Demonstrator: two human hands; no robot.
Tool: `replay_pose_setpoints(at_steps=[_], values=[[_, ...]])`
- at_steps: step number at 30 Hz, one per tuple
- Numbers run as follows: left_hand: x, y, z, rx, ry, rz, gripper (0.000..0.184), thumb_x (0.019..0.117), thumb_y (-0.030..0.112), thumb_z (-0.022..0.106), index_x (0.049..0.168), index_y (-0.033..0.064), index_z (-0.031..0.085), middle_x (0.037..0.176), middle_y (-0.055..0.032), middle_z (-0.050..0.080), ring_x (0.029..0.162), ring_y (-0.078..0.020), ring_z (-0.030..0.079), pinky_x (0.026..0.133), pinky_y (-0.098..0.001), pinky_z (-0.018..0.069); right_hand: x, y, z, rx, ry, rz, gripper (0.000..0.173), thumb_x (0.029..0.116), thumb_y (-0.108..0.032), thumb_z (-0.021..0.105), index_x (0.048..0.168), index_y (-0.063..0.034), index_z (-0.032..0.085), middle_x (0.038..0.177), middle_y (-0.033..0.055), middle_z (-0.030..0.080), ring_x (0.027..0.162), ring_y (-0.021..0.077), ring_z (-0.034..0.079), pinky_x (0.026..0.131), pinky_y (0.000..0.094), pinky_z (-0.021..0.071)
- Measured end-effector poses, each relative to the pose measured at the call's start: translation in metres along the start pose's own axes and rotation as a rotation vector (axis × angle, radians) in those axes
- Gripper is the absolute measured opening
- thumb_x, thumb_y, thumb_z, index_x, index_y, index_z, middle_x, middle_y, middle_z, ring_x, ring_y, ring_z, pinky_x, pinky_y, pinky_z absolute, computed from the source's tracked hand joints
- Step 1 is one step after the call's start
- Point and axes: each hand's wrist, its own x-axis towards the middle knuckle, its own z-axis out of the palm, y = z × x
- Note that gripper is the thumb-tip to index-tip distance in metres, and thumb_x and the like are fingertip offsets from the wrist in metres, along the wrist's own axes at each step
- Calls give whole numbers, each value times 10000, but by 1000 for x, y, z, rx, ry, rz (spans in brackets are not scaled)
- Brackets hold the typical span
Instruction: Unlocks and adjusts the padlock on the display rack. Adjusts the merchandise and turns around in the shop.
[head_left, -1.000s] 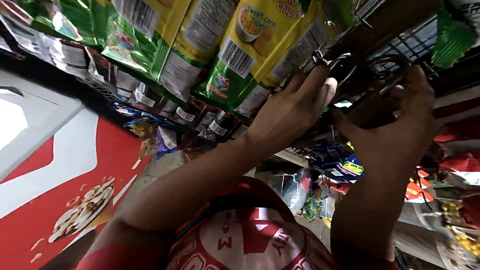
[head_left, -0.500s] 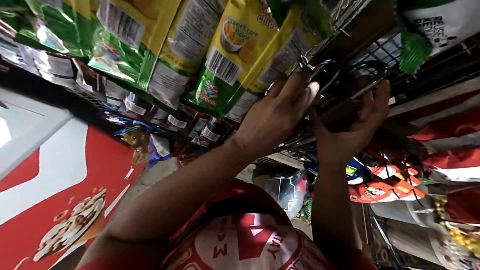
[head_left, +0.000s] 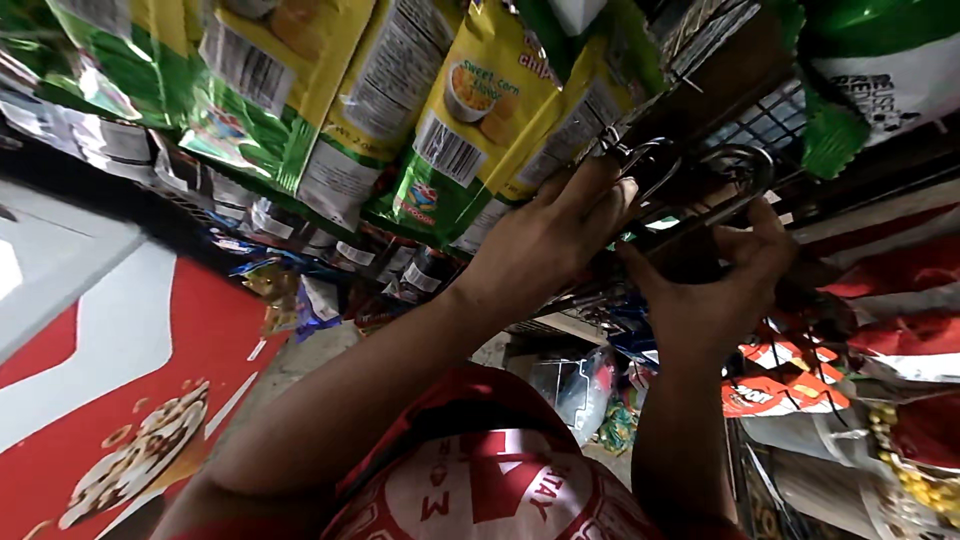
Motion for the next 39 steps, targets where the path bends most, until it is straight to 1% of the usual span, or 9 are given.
replay_pose_setpoints(at_steps=[2,4,8,14,19,24,28,33,39], values=[[0,0,1,8,17,6,322,980,47,629,1297,-11,650,1286,-222,607,986,-337,680,741,-364,592,1,0,-5,-56,-36,6,1065,642,-458,922,1436,55,431,1099,213,659,1033,354,626,954,507,491],[-1,0,2,18,29,7,295,993,44,609,1279,-10,659,1281,-215,614,961,-326,684,719,-361,589,3,-2,-11,-88,-88,23,1044,649,-458,914,1423,50,431,1104,218,671,1015,366,645,902,524,516],[-1,0,1,24,21,4,280,997,47,605,1265,-9,660,1286,-209,612,998,-328,681,725,-354,592,7,4,-29,-41,-250,17,1027,717,-400,878,1487,37,359,1217,219,637,1092,302,633,945,444,522],[0,1,-2,0,-10,9,301,970,76,657,1250,-35,654,1291,-228,603,1009,-342,676,752,-367,590,7,15,-46,0,-414,-35,1005,799,-421,774,1568,0,284,1318,213,604,1182,267,601,1006,414,498],[0,1,-4,-13,-31,8,329,979,80,644,1291,-26,644,1303,-230,597,1021,-348,671,770,-371,589,-1,7,-38,-94,-322,-12,971,771,-318,818,1545,29,346,1257,251,635,1137,396,596,975,533,483],[-1,1,-5,2,-44,10,341,993,95,629,1314,-18,635,1306,-233,593,998,-348,671,741,-369,585,-8,1,-23,-241,-204,-43,945,758,-359,833,1513,35,422,1196,285,662,1103,490,601,946,604,471],[-2,1,-7,-6,-53,8,341,1006,108,616,1320,-23,630,1300,-230,592,972,-347,675,725,-369,589,-8,8,-20,-300,-167,-95,908,782,-348,857,1518,-1,456,1195,323,554,1040,464,572,889,552,490],[-2,2,-7,34,-67,5,347,1005,71,601,1343,-3,623,1316,-220,588,992,-341,675,730,-363,588,-8,14,-18,-374,-131,-155,874,791,-376,828,1503,-4,484,1153,342,576,1029,511,555,904,612,438],[-1,6,-5,79,-43,-1,293,996,44,594,1275,-27,648,1308,-213,608,971,-342,686,690,-365,588,-14,11,-5,-284,-68,-128,938,764,-404,856,1494,42,472,1141,337,591,1048,486,539,958,578,405]])
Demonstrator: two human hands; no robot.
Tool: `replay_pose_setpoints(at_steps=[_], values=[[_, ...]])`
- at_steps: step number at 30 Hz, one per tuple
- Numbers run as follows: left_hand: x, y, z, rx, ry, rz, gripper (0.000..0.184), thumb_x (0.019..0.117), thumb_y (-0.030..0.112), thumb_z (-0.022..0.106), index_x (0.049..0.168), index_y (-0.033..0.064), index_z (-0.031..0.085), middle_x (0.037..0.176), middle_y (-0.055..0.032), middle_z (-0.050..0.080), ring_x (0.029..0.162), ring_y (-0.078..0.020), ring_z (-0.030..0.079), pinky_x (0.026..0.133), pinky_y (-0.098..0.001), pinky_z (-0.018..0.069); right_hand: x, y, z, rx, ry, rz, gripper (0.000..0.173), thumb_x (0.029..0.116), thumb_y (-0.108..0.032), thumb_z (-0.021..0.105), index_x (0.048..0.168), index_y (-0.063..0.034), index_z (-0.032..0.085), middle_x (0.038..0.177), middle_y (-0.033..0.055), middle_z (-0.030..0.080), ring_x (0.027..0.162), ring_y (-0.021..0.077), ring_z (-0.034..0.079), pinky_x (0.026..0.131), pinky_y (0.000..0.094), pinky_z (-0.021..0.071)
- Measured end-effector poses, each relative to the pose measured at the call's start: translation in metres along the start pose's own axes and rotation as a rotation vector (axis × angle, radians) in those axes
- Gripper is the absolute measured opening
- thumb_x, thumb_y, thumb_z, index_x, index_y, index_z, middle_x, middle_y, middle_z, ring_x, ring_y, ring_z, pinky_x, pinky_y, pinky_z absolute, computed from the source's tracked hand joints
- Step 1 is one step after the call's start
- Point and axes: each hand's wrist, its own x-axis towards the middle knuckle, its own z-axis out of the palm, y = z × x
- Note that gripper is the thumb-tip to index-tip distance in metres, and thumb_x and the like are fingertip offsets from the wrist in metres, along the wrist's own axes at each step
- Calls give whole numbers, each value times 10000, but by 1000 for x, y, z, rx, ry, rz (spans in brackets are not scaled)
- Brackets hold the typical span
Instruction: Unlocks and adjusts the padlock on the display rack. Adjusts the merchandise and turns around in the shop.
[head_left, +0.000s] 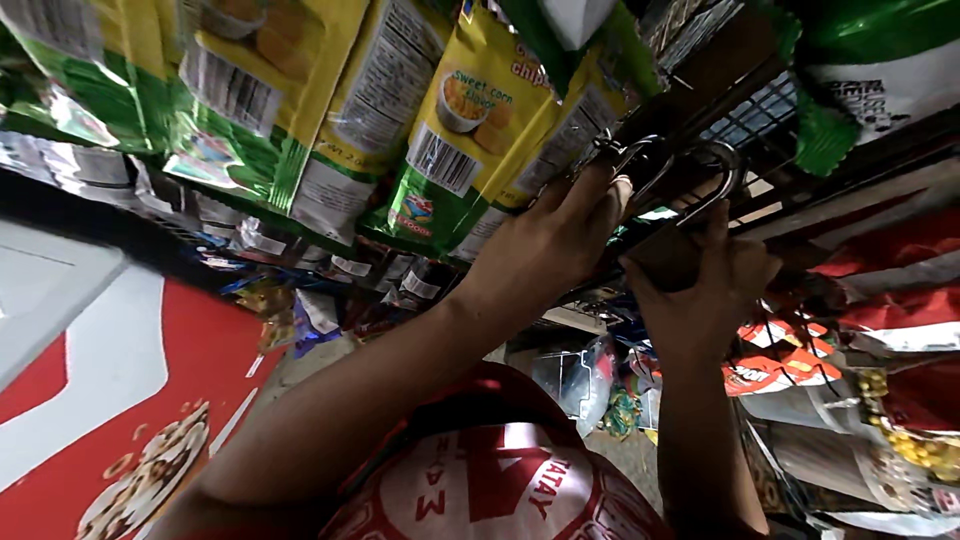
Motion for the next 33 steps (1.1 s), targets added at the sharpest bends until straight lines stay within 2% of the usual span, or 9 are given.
replay_pose_setpoints(at_steps=[2,8,11,16,18,21,24,30,33], values=[[0,0,0,5,-7,6,311,995,36,589,1295,-34,635,1304,-219,600,972,-341,681,685,-360,586,-3,0,3,29,6,-1,932,775,-397,847,1498,48,462,1188,345,593,1105,502,545,999,592,412],[0,1,1,31,-35,1,310,1001,71,598,1290,-38,627,1323,-224,586,932,-340,675,637,-365,574,-1,-4,6,18,51,5,936,795,-401,849,1516,32,438,1132,308,619,1037,459,558,979,576,400],[1,1,1,39,-44,1,327,1007,78,591,1312,-39,618,1314,-231,590,936,-346,674,653,-370,572,4,-7,4,7,65,29,959,793,-426,850,1535,4,420,1162,317,587,1072,469,539,983,582,394],[1,1,0,15,-34,-9,368,998,148,637,1311,-46,626,1324,-226,591,915,-343,673,657,-368,570,19,-5,1,75,106,62,861,821,-431,822,1494,-8,493,1173,293,590,1076,430,538,948,522,434],[1,1,-1,26,-37,-9,359,987,152,653,1284,-50,637,1314,-226,592,895,-338,673,637,-367,567,25,-7,-5,169,92,114,850,847,-435,808,1507,-17,472,1230,262,594,1104,382,548,945,478,466],[2,1,0,28,-34,-19,357,1000,143,635,1308,-38,631,1313,-217,597,906,-333,679,635,-368,571,22,-6,-12,395,66,165,823,886,-402,780,1536,-36,434,1302,195,604,1140,242,583,961,358,495],[2,0,0,14,-25,-18,344,1001,92,611,1322,-31,626,1305,-216,601,903,-332,682,632,-365,573,12,-4,-8,658,97,147,780,895,-328,779,1501,29,443,1284,139,607,1120,121,612,947,251,532],[2,-1,-1,-37,-24,0,343,997,116,631,1299,-47,629,1301,-224,602,926,-342,680,677,-371,584,10,-8,-3,787,143,155,746,914,-302,751,1485,64,439,1320,115,582,1128,89,603,931,219,528],[3,0,-1,-76,-25,-1,331,996,88,621,1299,-45,636,1286,-241,601,881,-333,679,678,-365,581,13,-15,-6,932,151,187,662,939,-258,719,1469,40,456,1285,21,590,1087,52,622,907,222,555]])
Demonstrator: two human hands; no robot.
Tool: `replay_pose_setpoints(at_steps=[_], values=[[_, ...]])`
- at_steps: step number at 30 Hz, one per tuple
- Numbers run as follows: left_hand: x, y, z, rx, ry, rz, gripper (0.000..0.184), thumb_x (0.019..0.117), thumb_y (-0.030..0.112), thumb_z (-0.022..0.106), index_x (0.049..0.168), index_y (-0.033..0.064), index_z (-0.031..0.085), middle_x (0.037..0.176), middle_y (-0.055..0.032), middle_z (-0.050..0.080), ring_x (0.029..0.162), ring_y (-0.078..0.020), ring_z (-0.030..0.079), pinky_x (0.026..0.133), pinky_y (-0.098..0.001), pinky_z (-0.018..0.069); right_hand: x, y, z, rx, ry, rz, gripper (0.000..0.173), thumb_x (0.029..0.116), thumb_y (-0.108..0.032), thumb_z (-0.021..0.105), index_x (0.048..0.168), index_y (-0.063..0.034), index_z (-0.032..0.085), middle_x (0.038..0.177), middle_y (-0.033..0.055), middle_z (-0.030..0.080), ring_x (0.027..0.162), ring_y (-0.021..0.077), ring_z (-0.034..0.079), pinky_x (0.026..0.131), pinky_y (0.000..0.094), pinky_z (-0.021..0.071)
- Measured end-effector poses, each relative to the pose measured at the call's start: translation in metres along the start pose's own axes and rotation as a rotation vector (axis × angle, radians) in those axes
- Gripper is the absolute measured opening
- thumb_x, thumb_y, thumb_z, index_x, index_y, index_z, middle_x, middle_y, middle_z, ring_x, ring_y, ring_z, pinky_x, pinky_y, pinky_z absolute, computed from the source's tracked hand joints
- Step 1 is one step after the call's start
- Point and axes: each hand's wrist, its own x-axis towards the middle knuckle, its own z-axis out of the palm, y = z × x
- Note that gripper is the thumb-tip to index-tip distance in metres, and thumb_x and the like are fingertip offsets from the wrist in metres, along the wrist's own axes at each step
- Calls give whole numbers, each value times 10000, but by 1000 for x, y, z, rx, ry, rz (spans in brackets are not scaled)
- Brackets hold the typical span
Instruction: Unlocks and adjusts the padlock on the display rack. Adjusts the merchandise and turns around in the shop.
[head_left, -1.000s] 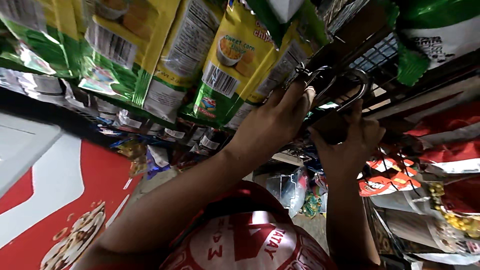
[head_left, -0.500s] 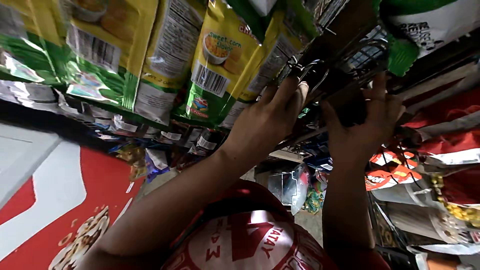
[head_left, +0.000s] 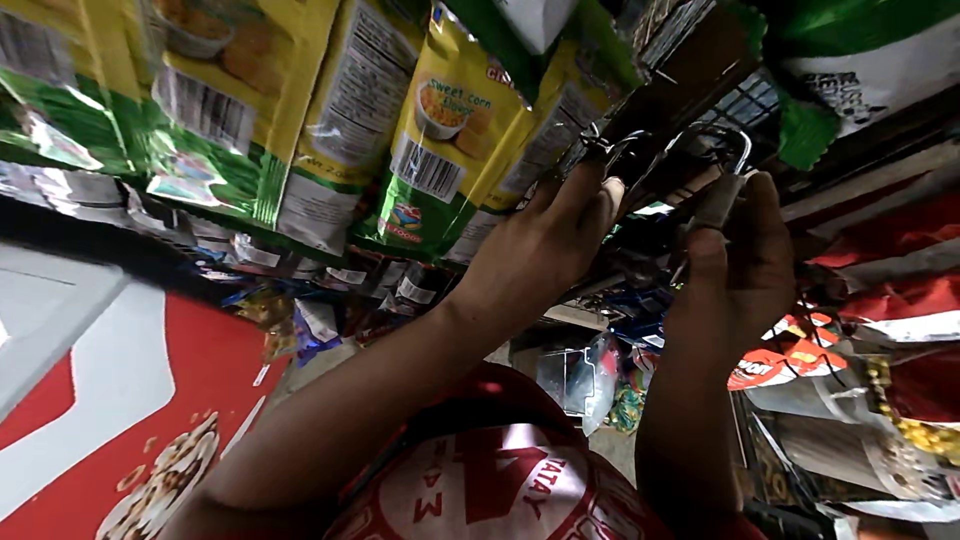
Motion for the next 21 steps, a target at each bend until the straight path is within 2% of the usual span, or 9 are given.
replay_pose_setpoints(at_steps=[4,6,9,11,14,16,19,21], values=[[1,-1,-1,-62,16,6,318,986,56,615,1287,-41,650,1242,-250,600,859,-321,669,690,-351,577,-1,-9,0,88,-31,91,649,969,-313,684,1477,7,438,1340,-36,606,1085,35,646,900,236,577],[3,-4,-3,-147,37,5,325,933,79,692,1234,-43,674,1222,-245,612,898,-319,674,742,-358,589,-2,-6,-2,106,-49,84,684,955,-338,708,1477,4,428,1307,-47,620,1049,36,656,877,235,587],[6,-7,-7,-261,51,-21,412,835,134,795,1206,-15,695,1220,-211,627,1039,-294,663,866,-340,578,0,1,-8,138,-77,83,679,956,-375,707,1479,-39,432,1282,-64,641,1072,69,667,913,285,590],[9,-4,-10,-319,92,-34,458,789,198,824,1179,-11,706,1186,-186,632,1042,-235,650,867,-284,561,2,0,-12,158,-95,102,677,963,-410,690,1480,-58,433,1264,-66,655,1074,82,673,914,298,595],[16,6,-13,-367,164,3,438,786,237,853,1104,-34,720,1110,-180,651,992,-189,650,844,-224,544,3,-8,-16,210,-108,152,707,937,-436,712,1482,-80,435,1268,-83,668,1062,64,680,881,257,597],[17,7,-9,-374,158,9,420,800,225,849,1106,-33,719,1083,-174,639,956,-184,640,827,-218,535,4,-11,-21,189,-148,150,719,952,-412,702,1499,-57,400,1299,-82,657,1096,61,674,908,253,594],[14,10,-1,-341,194,-17,423,799,207,855,1125,-29,725,1089,-177,643,970,-182,641,853,-208,529,6,-7,-25,184,-169,144,665,939,-418,717,1461,-77,484,1286,-70,672,1104,83,676,925,279,593],[11,14,4,-329,235,-28,437,800,205,864,1132,-41,721,1109,-196,641,1002,-196,640,885,-209,523,9,-9,-29,140,-197,143,639,944,-413,711,1433,-53,513,1261,-61,678,1086,79,680,914,277,598]])
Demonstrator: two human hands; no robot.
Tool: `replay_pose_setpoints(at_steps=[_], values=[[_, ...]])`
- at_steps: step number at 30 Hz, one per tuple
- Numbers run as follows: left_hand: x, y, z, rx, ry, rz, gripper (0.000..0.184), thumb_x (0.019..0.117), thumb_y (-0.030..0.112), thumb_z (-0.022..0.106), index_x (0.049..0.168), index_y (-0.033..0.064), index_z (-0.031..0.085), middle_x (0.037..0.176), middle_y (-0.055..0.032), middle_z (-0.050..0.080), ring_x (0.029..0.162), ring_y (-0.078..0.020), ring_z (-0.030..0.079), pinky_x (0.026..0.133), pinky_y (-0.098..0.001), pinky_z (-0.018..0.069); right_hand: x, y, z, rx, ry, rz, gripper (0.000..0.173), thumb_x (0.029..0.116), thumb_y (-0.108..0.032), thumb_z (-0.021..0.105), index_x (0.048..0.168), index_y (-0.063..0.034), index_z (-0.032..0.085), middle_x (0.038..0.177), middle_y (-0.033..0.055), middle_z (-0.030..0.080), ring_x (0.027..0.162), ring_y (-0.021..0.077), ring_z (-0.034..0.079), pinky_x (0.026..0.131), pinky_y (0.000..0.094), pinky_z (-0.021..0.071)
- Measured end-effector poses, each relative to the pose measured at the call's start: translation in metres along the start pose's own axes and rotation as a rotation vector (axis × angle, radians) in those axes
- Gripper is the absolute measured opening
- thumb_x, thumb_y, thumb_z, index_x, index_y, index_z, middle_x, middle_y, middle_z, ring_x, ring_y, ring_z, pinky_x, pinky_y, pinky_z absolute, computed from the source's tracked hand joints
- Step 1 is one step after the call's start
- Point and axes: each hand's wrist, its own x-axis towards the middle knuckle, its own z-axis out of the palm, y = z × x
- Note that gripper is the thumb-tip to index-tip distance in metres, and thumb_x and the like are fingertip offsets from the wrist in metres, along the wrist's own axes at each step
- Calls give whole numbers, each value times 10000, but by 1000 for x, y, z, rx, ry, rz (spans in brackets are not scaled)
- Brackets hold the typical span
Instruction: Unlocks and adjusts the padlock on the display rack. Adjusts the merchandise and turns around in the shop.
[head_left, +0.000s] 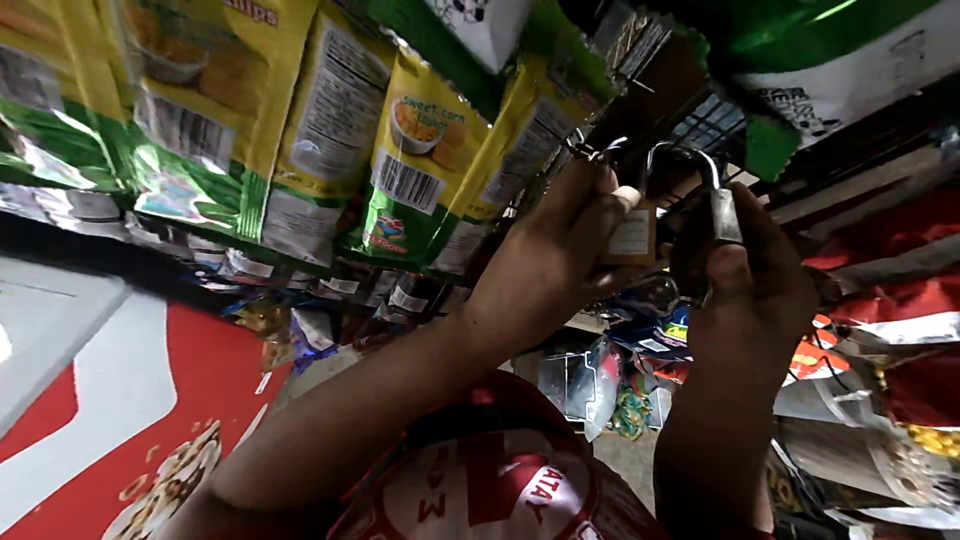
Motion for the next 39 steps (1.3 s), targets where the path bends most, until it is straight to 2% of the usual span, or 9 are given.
replay_pose_setpoints(at_steps=[6,10,14,17,20,25,28,32,39], values=[[-16,-2,25,89,-80,81,317,921,34,706,1229,-32,671,1312,-232,598,1222,-286,593,1061,-295,472,14,-19,-9,-141,-87,43,593,960,-340,694,1428,-17,525,1235,-47,680,1054,31,675,895,227,594],[-16,-7,30,151,-72,160,304,960,-33,612,1259,-29,672,1300,-241,618,1154,-310,633,990,-321,525,24,-29,-16,-174,-133,73,573,937,-361,725,1391,-49,566,1165,-83,696,1004,5,680,862,193,593],[-9,-6,33,253,-48,234,382,992,102,636,1349,-32,615,1265,-246,628,1072,-322,633,909,-325,535,35,-47,-30,-150,-224,126,535,922,-423,729,1346,-115,623,1114,-93,719,966,33,698,808,217,611],[-12,-9,32,136,50,217,307,984,200,690,1208,-10,699,1166,-215,630,1054,-279,624,910,-301,530,40,-63,-38,-128,-298,150,477,964,-411,674,1346,-130,617,1096,-88,720,930,38,697,757,211,610],[-11,-5,26,21,235,157,101,923,99,721,944,19,663,922,-130,594,804,-152,588,732,-204,513,44,-60,-39,-12,-286,191,433,991,-346,639,1353,-112,602,1072,-61,718,912,73,700,776,242,615],[9,1,16,112,205,68,257,966,75,668,1186,-58,671,1051,-212,656,893,-218,670,793,-258,562,24,-33,-31,281,-226,271,536,925,-516,687,1353,-202,610,1149,-26,709,993,130,708,814,307,628],[16,-1,15,131,114,93,217,987,53,635,1174,-24,711,1113,-204,685,1052,-279,677,919,-320,556,6,-23,-24,256,-169,222,566,964,-524,632,1390,-162,544,1197,-1,696,1053,153,701,848,326,615],[27,-4,12,198,67,185,163,993,74,625,1096,-19,710,1098,-201,693,1051,-306,667,930,-340,533,-3,-16,-20,266,-142,181,527,973,-472,644,1403,-179,566,1258,-29,682,1124,141,674,929,327,592],[34,-3,12,194,13,205,192,989,57,604,1139,-34,681,1012,-206,689,1010,-322,665,941,-350,519,8,-24,-15,361,-31,247,410,1040,-405,545,1396,-203,530,1199,-73,678,1019,53,677,799,220,593]])
